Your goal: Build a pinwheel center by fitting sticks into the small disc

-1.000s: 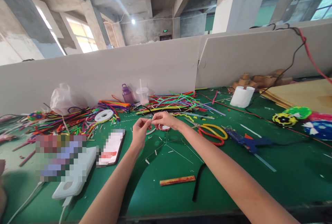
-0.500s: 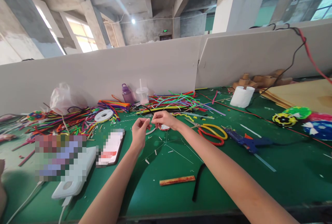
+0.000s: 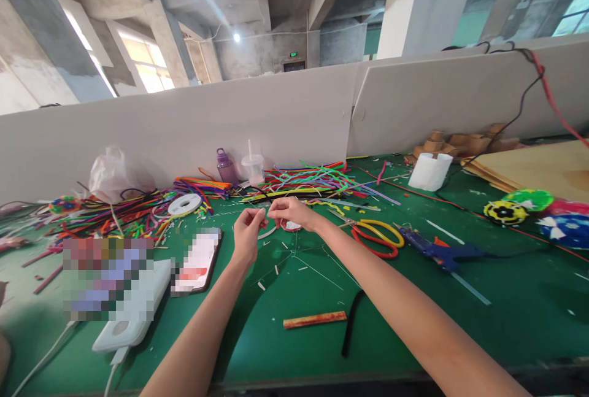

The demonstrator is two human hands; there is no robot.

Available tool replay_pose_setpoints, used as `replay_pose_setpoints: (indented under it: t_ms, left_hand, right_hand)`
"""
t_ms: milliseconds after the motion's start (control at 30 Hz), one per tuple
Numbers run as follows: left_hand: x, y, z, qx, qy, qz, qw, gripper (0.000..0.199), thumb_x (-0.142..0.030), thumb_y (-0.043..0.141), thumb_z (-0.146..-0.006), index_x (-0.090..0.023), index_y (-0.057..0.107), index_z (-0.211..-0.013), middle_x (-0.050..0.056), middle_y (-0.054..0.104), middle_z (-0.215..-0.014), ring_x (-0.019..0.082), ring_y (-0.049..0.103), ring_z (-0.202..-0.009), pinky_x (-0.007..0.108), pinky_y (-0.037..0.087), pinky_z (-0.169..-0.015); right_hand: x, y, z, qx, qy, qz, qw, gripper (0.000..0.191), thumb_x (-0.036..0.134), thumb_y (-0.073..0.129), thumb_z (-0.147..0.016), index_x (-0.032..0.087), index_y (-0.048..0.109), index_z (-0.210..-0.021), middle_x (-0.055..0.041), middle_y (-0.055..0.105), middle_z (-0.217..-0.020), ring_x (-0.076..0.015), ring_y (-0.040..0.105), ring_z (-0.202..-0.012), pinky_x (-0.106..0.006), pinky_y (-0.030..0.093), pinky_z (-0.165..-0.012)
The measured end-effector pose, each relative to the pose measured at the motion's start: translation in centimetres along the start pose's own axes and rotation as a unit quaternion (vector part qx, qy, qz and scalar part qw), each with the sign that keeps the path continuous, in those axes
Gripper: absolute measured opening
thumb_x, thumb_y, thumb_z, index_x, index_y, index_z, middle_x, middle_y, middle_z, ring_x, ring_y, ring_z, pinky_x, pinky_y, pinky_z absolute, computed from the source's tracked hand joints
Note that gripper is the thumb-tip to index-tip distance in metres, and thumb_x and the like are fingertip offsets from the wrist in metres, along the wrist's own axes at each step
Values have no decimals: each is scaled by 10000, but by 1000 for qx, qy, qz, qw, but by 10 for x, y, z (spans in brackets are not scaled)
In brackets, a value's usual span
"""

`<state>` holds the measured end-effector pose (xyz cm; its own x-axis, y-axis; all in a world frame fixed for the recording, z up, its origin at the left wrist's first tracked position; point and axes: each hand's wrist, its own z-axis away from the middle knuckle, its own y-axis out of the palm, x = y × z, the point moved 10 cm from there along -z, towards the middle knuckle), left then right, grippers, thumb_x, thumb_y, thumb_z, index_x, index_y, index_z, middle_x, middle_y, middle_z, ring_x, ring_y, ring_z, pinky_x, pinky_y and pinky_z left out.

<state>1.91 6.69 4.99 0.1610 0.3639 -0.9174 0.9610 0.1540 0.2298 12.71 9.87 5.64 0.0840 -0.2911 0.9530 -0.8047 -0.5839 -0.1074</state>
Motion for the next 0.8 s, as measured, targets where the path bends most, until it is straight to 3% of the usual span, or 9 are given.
replay_pose_setpoints:
  t_ms: [233, 600, 800]
  left_hand:
    - [1, 2, -1, 16, 14, -25, 999, 242, -364, 722, -672, -158, 594, -685, -24, 564, -577, 97, 517, -555, 222, 411, -564]
    - [11, 19, 5, 98, -36, -25, 994, 292, -428, 694, -695, -178, 554, -752, -14, 601, -624, 131, 580, -610, 246, 461, -575]
    - [10, 18, 4, 96, -29, -44, 994, 281, -416, 692, -697, -178, 552, -749, -13, 598, -624, 132, 576, -609, 242, 455, -560]
  right_hand:
    - [0, 5, 2, 21, 13, 2, 1000, 197, 330, 659, -720, 157, 579, -771, 8, 616, -668, -98, 568, -547, -188, 409, -460]
    - [1, -4, 2, 10, 9, 3, 1000, 46, 189, 590, -710, 150, 609, -729, 20, 612, -587, -101, 573, -541, -200, 428, -500]
    - [-1, -8, 3, -1, 32, 13, 999, 68, 198, 601, -725, 145, 619, -764, 16, 617, -601, -93, 570, -520, -194, 424, -485]
